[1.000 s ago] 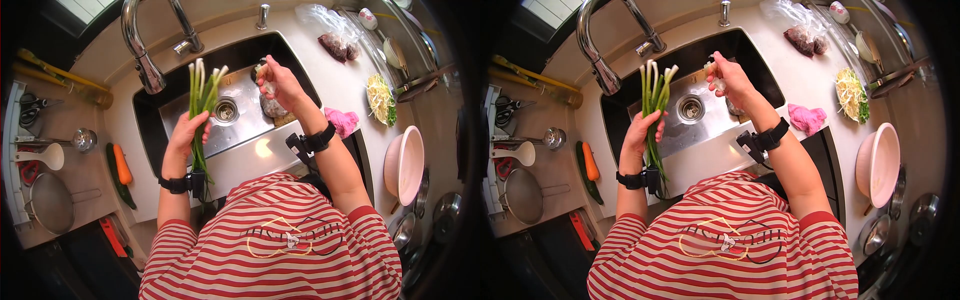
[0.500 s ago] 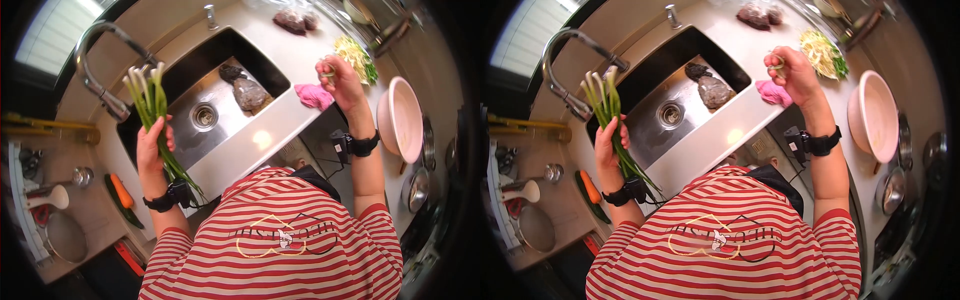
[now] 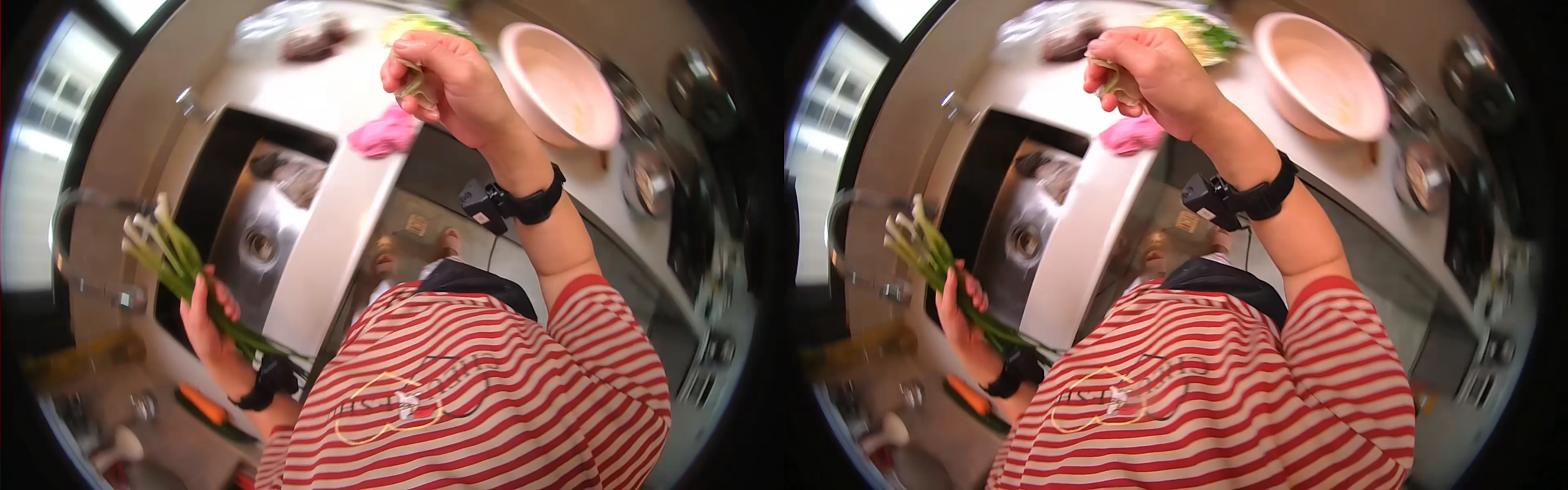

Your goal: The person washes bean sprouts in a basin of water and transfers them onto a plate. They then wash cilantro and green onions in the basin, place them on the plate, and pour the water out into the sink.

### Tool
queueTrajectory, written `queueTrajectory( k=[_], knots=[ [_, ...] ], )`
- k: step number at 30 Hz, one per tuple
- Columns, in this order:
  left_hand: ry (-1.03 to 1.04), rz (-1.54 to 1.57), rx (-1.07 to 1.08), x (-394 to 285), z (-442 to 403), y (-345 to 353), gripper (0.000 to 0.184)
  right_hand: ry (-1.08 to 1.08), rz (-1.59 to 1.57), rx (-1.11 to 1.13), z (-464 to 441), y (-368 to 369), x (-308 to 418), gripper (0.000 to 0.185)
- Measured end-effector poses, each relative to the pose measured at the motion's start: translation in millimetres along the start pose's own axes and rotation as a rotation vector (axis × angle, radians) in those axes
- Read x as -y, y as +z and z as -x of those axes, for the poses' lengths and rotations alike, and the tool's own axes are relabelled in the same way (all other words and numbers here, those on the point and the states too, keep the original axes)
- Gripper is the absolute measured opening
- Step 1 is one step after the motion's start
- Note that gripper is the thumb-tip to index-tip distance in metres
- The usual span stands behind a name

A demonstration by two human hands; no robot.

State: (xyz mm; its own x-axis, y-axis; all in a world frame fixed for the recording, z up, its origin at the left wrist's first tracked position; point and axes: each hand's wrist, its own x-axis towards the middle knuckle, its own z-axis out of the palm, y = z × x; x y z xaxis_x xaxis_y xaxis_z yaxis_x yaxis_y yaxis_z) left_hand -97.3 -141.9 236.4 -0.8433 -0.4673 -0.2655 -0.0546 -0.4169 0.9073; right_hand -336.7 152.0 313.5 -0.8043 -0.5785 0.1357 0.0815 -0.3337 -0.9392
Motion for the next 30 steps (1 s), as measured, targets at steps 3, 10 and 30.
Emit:
queueTrajectory(
  k=[3,10,30],
  knots=[
    [-0.033,-0.066,0.149,7.5,-13.8,41.6,0.021,-0.087,0.192,-0.230,70.3,-56.0,49.5,0.023],
    [-0.216,-0.343,0.634,45.8,-45.3,177.0,0.022,-0.251,0.345,-1.280,377.5,-126.7,82.7,0.023],
    [-0.266,-0.773,1.204,28.0,246.8,330.1,0.023,0.568,-0.826,-2.170,844.7,74.5,-284.3,0.022]
  ],
)
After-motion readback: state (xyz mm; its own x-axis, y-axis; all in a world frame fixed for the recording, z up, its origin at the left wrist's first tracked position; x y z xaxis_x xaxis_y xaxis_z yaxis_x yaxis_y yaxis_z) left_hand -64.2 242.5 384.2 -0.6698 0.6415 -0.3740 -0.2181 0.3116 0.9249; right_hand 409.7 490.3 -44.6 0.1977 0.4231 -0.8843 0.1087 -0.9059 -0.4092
